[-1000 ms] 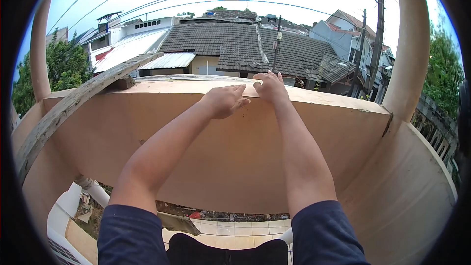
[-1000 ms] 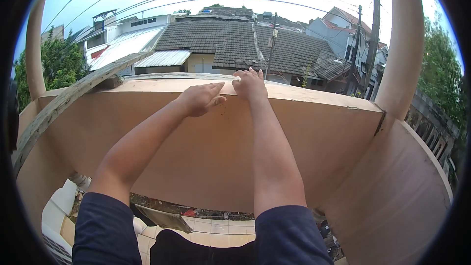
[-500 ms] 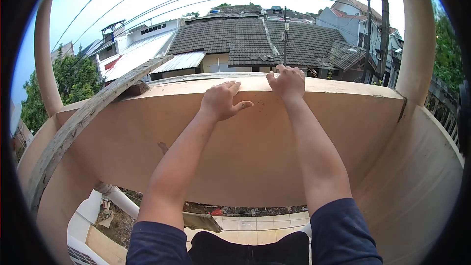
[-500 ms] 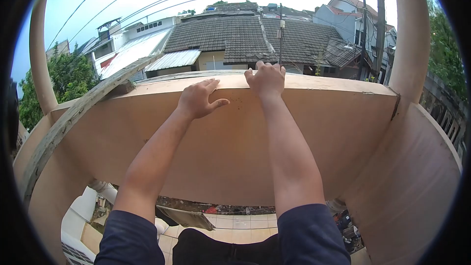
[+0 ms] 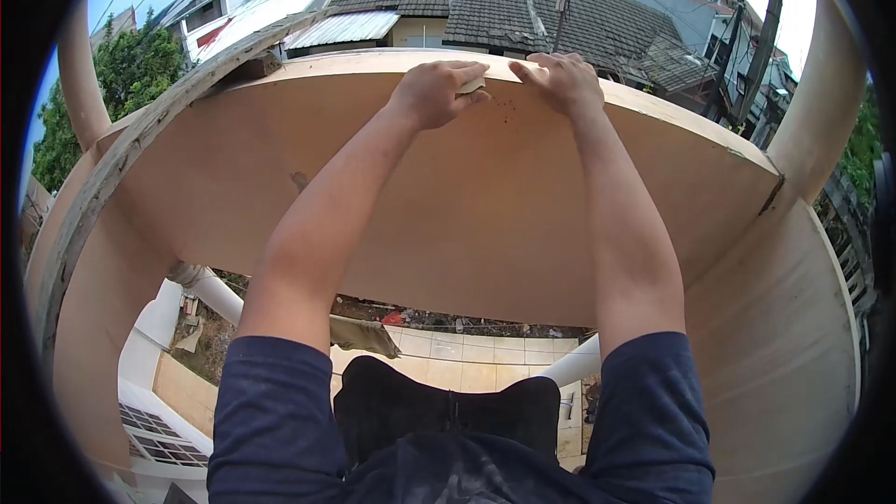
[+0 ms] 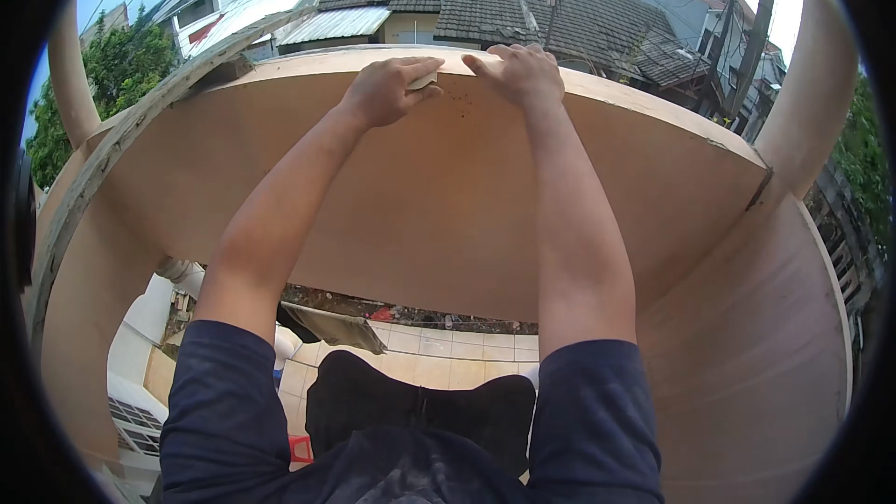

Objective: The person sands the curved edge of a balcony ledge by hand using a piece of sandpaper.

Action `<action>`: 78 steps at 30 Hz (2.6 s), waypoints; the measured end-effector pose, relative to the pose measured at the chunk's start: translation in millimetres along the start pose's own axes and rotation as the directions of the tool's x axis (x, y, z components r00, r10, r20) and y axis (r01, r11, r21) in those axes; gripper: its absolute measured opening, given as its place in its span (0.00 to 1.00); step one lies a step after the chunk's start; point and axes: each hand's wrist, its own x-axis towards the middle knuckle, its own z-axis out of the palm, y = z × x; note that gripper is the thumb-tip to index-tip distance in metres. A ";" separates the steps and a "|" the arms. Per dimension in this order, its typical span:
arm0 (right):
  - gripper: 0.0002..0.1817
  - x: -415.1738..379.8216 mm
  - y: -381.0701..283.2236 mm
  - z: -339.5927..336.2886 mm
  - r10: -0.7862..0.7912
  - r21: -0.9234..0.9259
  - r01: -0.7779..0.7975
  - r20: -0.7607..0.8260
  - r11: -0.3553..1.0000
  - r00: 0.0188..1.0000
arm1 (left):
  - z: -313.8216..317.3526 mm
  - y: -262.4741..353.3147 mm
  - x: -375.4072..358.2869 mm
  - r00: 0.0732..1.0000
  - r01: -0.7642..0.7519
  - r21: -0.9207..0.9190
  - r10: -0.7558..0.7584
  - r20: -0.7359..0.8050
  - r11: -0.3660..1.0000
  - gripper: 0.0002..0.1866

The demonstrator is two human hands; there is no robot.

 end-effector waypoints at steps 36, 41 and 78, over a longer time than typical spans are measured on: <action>0.73 15.0 1.6 10.1 0.139 0.037 -0.147 0.163 0.988 0.977 | -10.2 19.2 40.6 0.807 0.469 0.198 -0.508 0.300 0.861 0.28; 0.74 14.2 0.9 11.7 0.141 0.018 -0.144 0.127 0.989 0.982 | 15.9 20.5 14.1 0.990 0.089 0.078 -0.097 0.103 0.993 0.26; 0.68 3.7 -6.2 0.9 0.150 -0.001 -0.151 0.114 0.988 0.982 | 16.8 2.7 53.8 0.870 0.456 0.142 -0.473 0.136 0.879 0.27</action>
